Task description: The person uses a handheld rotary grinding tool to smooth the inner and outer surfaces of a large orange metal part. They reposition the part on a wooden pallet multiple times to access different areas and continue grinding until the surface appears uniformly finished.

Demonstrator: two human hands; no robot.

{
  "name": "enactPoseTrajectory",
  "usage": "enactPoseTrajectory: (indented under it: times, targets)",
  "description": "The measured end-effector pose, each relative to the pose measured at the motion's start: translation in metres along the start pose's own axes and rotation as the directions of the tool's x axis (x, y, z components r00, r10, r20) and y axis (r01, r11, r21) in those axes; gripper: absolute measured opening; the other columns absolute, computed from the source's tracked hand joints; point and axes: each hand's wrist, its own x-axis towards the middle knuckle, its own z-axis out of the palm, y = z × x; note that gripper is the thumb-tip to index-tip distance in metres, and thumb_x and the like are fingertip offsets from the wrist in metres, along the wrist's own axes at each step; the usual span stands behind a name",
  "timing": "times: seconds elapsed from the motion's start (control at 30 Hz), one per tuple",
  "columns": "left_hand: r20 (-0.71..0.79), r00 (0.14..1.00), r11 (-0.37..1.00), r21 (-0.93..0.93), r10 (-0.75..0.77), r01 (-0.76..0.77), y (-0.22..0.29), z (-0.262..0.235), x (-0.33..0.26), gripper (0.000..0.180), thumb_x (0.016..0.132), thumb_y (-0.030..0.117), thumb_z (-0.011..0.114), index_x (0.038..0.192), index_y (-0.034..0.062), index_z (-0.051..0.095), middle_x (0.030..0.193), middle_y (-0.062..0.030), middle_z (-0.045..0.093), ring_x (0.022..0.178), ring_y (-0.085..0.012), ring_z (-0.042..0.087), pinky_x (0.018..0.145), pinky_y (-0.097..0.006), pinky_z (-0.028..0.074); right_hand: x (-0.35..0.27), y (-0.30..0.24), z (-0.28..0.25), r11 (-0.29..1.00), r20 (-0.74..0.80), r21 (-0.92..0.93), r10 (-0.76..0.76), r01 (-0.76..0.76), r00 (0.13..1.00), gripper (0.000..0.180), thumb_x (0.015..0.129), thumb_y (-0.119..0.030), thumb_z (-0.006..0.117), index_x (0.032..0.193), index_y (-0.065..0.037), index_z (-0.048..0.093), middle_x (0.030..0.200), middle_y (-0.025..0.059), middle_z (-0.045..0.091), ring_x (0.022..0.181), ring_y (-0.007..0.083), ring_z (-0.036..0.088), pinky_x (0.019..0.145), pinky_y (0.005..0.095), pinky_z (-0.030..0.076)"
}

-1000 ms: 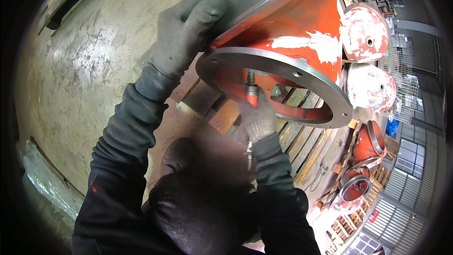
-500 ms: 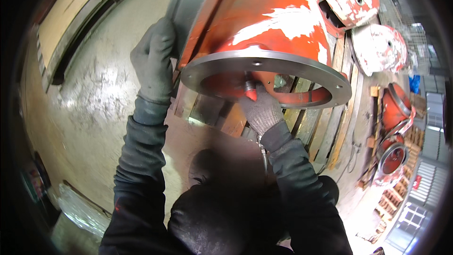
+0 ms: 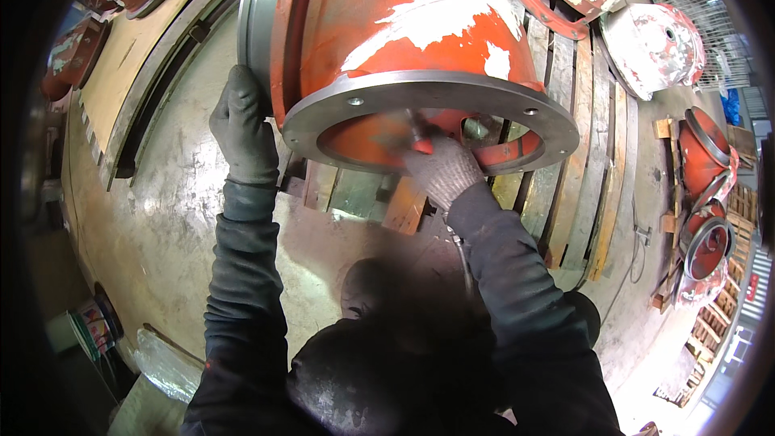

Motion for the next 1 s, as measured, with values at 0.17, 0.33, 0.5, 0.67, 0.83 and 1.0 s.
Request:
enactPoseTrajectory:
  times: [0.17,0.33,0.5,0.67,0.83,1.0]
  targets:
    - [-0.022,1.0,1.0,0.017,-0.002,0.003,0.002,0.004,0.0,0.055,0.111,0.048,0.056,0.093,-0.0016,0.069,0.079,0.0003,0.061,0.074,-0.0082,0.052,0.066,-0.028,0.045,-0.046,-0.009,0.0,0.993,-0.153,0.099,0.079,-0.064,0.985,0.034,0.093,-0.03,0.069,0.117,-0.007,0.064,0.108,0.0263,0.071,0.104,0.0471,0.069,0.089,0.0551,0.056]
    - [-0.03,0.999,1.0,0.009,-0.024,0.024,0.001,0.0,-0.001,0.055,0.11,0.048,0.059,0.103,-0.0044,0.074,0.084,-0.0018,0.068,0.075,-0.0082,0.056,0.066,-0.028,0.046,-0.086,-0.018,0.005,0.992,-0.185,0.12,-0.002,0.025,0.983,0.034,0.086,-0.023,0.077,0.112,-0.004,0.066,0.099,0.0236,0.068,0.097,0.0454,0.066,0.08,0.0551,0.053]
    - [0.015,0.998,0.998,-0.007,-0.055,0.055,-0.008,-0.006,-0.002,0.057,0.108,0.047,0.062,0.13,-0.005,0.072,0.112,-0.0046,0.074,0.097,-0.0103,0.063,0.087,-0.028,0.051,-0.11,-0.023,-0.002,0.99,-0.101,0.134,0.052,-0.038,0.994,0.061,0.094,-0.025,0.07,0.15,-0.007,0.05,0.097,0.0211,0.071,0.087,0.0341,0.072,0.078,0.0438,0.057]
    - [-0.004,1.0,0.994,-0.106,-0.015,0.014,-0.014,-0.005,-0.004,0.057,0.104,0.044,0.069,0.132,-0.0048,0.072,0.113,-0.0072,0.075,0.101,-0.0143,0.065,0.092,-0.03,0.053,-0.111,-0.011,-0.002,0.932,-0.05,0.276,0.257,-0.234,0.965,0.059,0.095,-0.029,0.071,0.148,-0.011,0.053,0.099,0.023,0.072,0.089,0.0341,0.073,0.078,0.0451,0.058]
    - [0.021,0.999,0.987,-0.151,-0.046,0.048,-0.005,-0.003,-0.006,0.05,0.103,0.041,0.072,0.125,-0.0034,0.075,0.105,-0.005,0.075,0.094,-0.0115,0.066,0.085,-0.027,0.054,-0.107,-0.013,-0.013,0.878,-0.017,0.231,0.434,-0.419,0.901,0.062,0.096,-0.033,0.069,0.151,-0.011,0.052,0.1,0.0256,0.075,0.095,0.0357,0.076,0.082,0.0457,0.058]
    - [0.037,0.996,0.988,-0.135,-0.075,0.08,0.006,0.0,-0.006,0.04,0.103,0.04,0.072,0.107,-0.0002,0.076,0.086,0.0015,0.068,0.076,-0.0054,0.058,0.067,-0.023,0.046,-0.102,-0.02,-0.019,0.831,0.03,0.294,0.485,-0.472,0.874,0.067,0.097,-0.031,0.069,0.157,-0.012,0.048,0.098,0.0174,0.072,0.088,0.0263,0.071,0.077,0.039,0.055]
